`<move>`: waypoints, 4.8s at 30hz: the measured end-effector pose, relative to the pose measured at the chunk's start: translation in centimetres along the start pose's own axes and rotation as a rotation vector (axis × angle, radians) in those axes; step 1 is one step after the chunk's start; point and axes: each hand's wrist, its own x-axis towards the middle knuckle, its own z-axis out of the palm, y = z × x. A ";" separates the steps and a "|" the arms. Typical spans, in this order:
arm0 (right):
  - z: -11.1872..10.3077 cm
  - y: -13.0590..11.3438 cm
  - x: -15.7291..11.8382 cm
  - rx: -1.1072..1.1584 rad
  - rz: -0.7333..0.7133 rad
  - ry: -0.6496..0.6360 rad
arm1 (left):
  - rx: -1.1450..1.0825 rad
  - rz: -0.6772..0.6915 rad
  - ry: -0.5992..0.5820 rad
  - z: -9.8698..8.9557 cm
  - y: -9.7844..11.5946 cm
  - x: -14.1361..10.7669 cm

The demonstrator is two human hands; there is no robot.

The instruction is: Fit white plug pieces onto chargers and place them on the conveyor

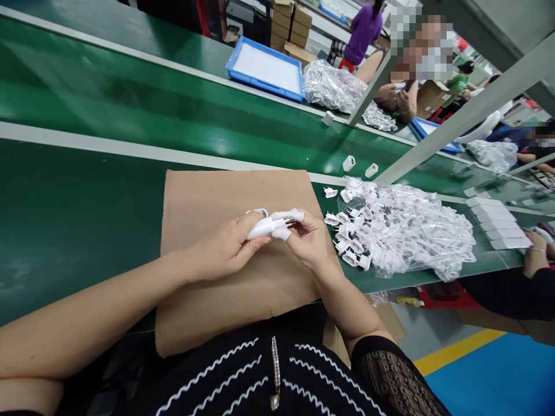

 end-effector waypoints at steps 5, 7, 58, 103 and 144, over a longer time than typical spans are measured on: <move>0.7 0.8 0.2 0.087 0.065 0.010 | -0.292 -0.108 0.082 0.7 -0.6 0.1; 0.3 1.2 0.7 0.108 0.053 0.002 | -0.444 -0.154 0.051 0.7 -0.8 0.2; -7.4 4.7 5.8 0.751 0.295 0.429 | 0.548 -0.308 0.052 5.0 -7.2 31.0; -3.4 0.6 1.7 -0.753 -0.187 -0.260 | -0.085 0.021 0.166 5.1 -6.5 3.2; -11.2 3.1 2.5 -1.255 0.310 0.192 | 0.427 -0.500 0.625 -10.6 -14.1 16.3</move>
